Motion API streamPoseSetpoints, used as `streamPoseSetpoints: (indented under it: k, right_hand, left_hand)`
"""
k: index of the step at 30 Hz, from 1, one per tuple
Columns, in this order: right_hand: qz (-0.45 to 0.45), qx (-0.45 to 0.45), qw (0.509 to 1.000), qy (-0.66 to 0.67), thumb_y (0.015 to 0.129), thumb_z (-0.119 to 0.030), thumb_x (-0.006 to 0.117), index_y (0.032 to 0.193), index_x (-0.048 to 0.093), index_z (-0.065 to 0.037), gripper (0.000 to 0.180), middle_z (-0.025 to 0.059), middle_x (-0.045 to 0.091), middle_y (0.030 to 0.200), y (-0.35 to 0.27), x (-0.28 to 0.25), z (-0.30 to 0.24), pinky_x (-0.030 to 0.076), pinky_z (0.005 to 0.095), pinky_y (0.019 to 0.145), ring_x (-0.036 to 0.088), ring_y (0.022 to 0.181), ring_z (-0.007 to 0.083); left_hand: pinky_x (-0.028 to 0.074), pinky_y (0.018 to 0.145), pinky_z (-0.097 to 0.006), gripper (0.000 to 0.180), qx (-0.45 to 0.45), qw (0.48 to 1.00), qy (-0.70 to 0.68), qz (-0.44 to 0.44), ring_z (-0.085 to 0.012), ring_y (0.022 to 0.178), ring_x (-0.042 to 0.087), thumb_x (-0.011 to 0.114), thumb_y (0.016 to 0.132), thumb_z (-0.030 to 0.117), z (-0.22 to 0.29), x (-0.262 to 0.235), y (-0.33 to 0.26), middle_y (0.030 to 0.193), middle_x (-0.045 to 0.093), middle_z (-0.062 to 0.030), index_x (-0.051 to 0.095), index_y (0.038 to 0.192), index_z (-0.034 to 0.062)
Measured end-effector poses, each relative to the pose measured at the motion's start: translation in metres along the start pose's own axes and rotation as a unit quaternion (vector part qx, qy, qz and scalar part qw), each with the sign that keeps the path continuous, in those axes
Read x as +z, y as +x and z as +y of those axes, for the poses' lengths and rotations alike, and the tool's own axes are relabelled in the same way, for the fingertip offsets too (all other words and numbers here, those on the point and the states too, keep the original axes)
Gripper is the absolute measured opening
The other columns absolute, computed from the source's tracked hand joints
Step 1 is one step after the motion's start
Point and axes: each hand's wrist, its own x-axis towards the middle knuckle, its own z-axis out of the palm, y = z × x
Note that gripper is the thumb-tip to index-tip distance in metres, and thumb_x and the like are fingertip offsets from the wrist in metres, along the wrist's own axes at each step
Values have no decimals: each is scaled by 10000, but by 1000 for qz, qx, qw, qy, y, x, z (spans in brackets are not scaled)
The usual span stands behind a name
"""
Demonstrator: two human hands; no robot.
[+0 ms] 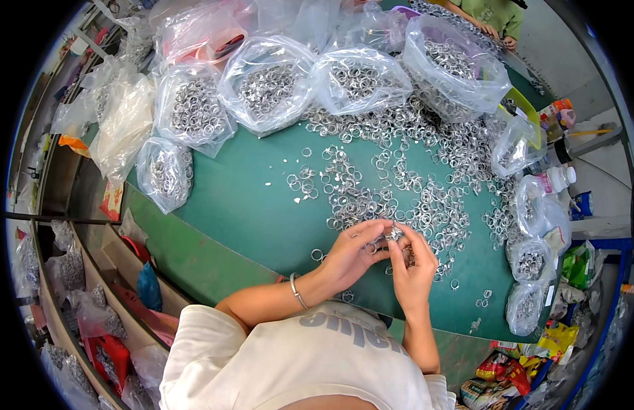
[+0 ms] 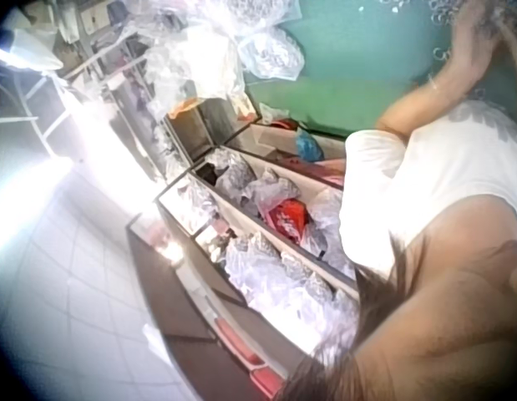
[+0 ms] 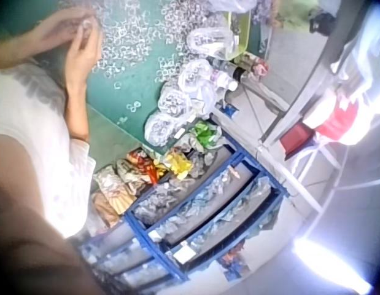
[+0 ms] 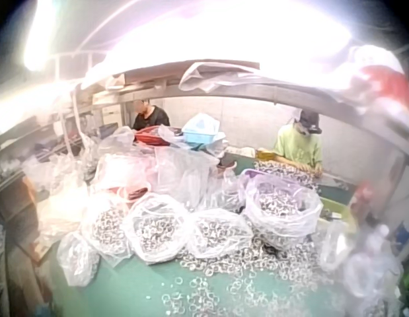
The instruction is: The person sorts through a large pile of small metal rings on a green work surface by hand, picking them up to check them and placing them into different plastic bags and containers.
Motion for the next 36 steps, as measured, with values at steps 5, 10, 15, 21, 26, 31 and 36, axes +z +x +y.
streamPoseSetpoints:
  k: [5, 10, 15, 21, 26, 31, 36]
  right_hand:
    - [-16, 42, 998, 50, 829, 4, 663, 1102, 641, -38, 277, 7, 533, 730, -3, -2, 8, 351, 216, 492, 430, 565, 45]
    - [-27, 59, 994, 83, 846, -5, 650, 1100, 638, -24, 255, -10, 535, 732, -4, -1, 15, 348, 208, 498, 425, 574, 35]
    - [22, 88, 991, 98, 893, -57, 610, 1082, 617, -10, 195, -32, 513, 722, -6, 1, 19, 329, 209, 493, 412, 573, 34]
    - [-25, 233, 860, 452, 959, -156, 496, 1104, 542, -16, 207, 8, 531, 780, -11, -17, 31, 302, 208, 442, 424, 548, 54]
    - [-166, 279, 831, 452, 892, -101, 575, 967, 581, -25, 107, 14, 548, 740, -37, -16, 51, 321, 233, 433, 455, 537, 79]
    - [-255, 9, 965, -64, 782, -234, 738, 1013, 634, -87, 293, 47, 604, 753, -66, 1, 39, 450, 339, 533, 598, 623, 238]
    - [-244, -71, 954, -157, 788, -260, 724, 979, 624, -78, 282, 97, 610, 837, -81, 19, 47, 469, 394, 566, 619, 670, 301]
  left_hand:
    - [449, 666, -244, 202, -14, 985, 169, 7, -98, 794, 576, 652, 898, 125, 17, 4, -11, 922, 631, -40, 637, 1069, 17]
    - [420, 614, -206, 156, -1, 959, 285, 0, -60, 701, 534, 686, 873, 117, 22, 6, -14, 871, 624, -14, 651, 991, 21]
    - [414, 580, -197, 79, 97, 888, 450, 1, -46, 716, 527, 669, 881, 105, 24, 7, -12, 870, 618, -3, 643, 888, 31]
    - [308, 468, -205, 100, -22, 991, 129, -22, -100, 678, 451, 585, 918, 127, 37, -5, -16, 931, 546, -85, 547, 885, 41]
    - [326, 451, -207, 149, -79, 996, 42, -14, -109, 670, 495, 566, 936, 195, 45, -23, -21, 869, 573, -85, 552, 871, 61]
    - [361, 447, -191, 120, -75, 996, 33, 16, -88, 662, 495, 589, 934, 183, 43, -36, -21, 886, 571, -72, 562, 900, 71]
    - [401, 459, -185, 127, -40, 998, 35, 42, -81, 654, 490, 582, 943, 186, 41, -39, -26, 912, 564, -65, 564, 913, 65]
